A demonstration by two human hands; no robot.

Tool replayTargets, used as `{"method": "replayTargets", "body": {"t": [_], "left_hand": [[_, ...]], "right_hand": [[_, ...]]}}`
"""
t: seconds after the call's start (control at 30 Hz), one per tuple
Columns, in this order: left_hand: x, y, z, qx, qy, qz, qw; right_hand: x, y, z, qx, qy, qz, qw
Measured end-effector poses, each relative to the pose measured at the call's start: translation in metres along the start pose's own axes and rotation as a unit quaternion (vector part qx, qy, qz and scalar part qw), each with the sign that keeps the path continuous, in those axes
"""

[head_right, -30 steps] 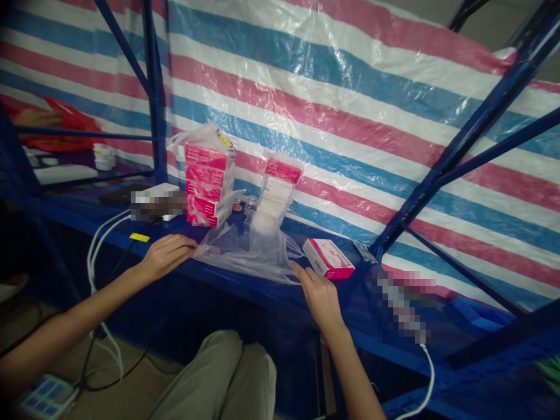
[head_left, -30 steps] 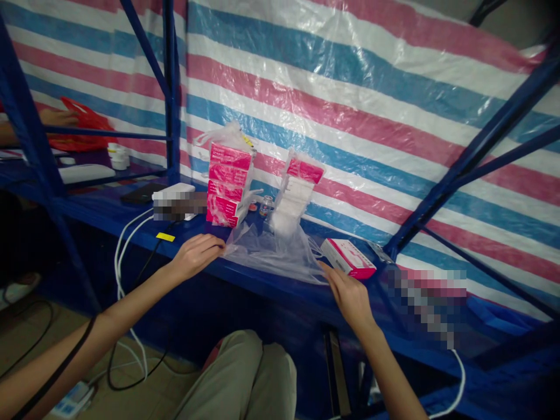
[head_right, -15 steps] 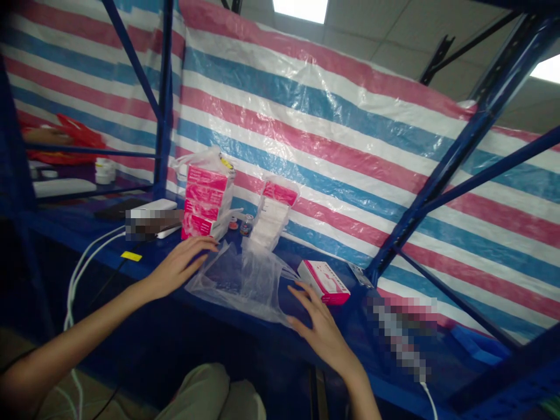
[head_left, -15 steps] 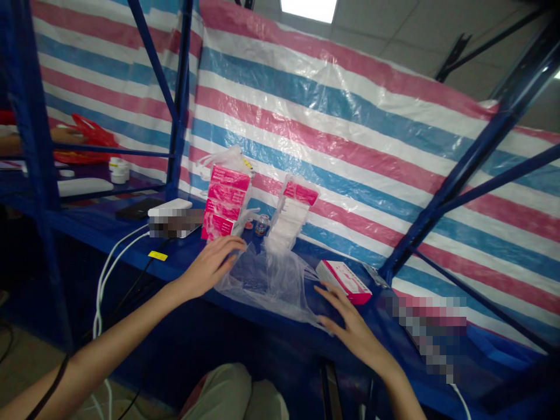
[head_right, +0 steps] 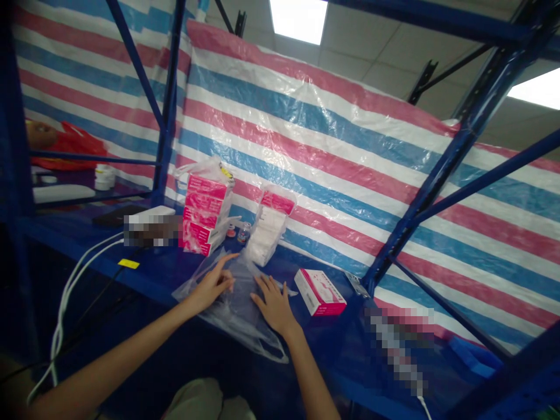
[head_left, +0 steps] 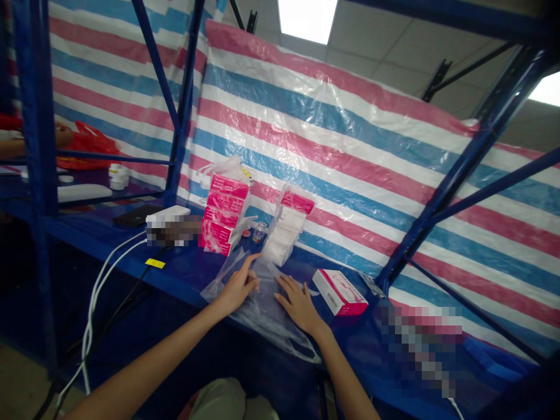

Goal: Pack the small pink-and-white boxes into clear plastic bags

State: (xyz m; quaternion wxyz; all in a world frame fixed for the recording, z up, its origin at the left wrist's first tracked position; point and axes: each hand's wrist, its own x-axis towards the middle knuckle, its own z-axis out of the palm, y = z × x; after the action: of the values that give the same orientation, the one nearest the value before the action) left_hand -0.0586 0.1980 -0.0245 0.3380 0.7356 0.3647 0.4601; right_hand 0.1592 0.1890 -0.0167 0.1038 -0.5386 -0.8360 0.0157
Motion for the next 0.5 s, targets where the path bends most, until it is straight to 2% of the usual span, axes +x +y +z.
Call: {"method": "replayTargets", "body": {"t": [0.1,0.2,0.3,0.33,0.4,0.47,0.5], "left_hand": [[-0.016,0.012,-0.014,0.172,-0.016,0.024,0.985],[-0.031,0.034,-0.020,0.343,-0.005,0.050,0.938],[-0.042,0.058,-0.019,0.423,0.034,0.112,0.899],[-0.044,0.063,-0.017,0.431,0.020,0.156,0.889],[-0.049,0.067,-0.013,0.428,-0.061,0.259,0.864],[-0.053,0.060,-0.005,0.420,-0.146,0.334,0.831],[-0.054,0.054,0.000,0.424,-0.163,0.356,0.816]], "right_hand": [[-0.005,0.002,0.002,0.026,-0.001,0.003,1.000],[-0.006,0.001,0.000,0.033,0.001,-0.004,0.999],[-0.005,0.002,0.001,0.037,0.001,-0.013,0.999],[-0.005,0.003,0.002,0.037,0.003,-0.016,0.999],[-0.005,0.006,0.007,0.034,0.009,-0.020,0.999],[-0.004,0.010,0.011,0.034,0.029,-0.017,0.999],[-0.004,0.012,0.013,0.037,0.049,-0.013,0.998]]}}
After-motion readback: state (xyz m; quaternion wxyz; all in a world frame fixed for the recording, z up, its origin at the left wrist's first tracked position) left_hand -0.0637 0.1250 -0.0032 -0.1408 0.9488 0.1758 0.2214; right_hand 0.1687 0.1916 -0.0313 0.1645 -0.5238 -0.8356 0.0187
